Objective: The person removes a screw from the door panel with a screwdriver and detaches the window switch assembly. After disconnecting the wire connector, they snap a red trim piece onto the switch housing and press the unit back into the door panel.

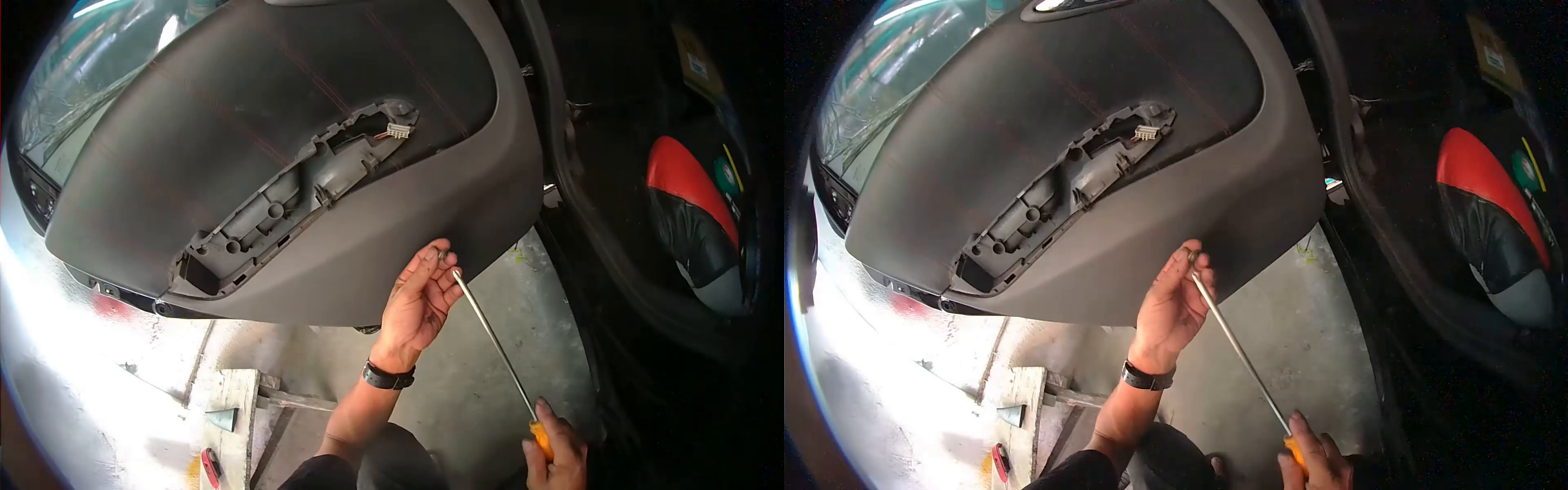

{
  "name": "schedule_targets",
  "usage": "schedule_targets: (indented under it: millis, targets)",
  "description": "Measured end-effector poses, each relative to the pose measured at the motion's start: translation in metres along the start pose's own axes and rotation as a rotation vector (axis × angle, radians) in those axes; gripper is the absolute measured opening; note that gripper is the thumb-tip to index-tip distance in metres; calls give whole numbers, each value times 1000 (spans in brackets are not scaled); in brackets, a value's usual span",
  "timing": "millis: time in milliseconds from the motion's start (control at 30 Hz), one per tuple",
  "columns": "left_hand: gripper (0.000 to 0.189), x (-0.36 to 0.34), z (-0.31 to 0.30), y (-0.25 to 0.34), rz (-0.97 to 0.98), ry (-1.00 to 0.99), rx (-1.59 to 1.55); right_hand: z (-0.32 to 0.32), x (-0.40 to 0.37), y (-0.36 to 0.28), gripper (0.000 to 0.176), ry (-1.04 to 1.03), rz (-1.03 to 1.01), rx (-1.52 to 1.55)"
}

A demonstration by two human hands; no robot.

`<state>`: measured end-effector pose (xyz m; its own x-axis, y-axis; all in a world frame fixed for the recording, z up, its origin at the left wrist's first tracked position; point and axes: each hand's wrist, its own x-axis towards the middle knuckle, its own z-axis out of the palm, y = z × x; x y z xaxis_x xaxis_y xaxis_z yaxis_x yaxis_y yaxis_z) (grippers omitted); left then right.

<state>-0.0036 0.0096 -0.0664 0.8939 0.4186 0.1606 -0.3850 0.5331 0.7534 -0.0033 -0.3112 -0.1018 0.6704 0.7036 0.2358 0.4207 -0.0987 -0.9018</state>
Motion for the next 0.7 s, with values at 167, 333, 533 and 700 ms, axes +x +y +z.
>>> schedule_targets:
  millis: [167, 333, 533, 700]
  targets:
    - [29, 4, 6, 6, 34, -65, -139, 7, 2, -4, 35, 133, 11, -51]
    - [28, 8, 19, 13, 47, -155, -236, 0, 26, -18, 31, 129, -148, -127]
    - [27, 10, 22, 20, 67, -255, -376, 3, 31, -25, 30, 180, -192, -169]
    - [27, 13, 16, 23, 81, -277, -408, 5, 35, -36, 30, 165, -174, -165]
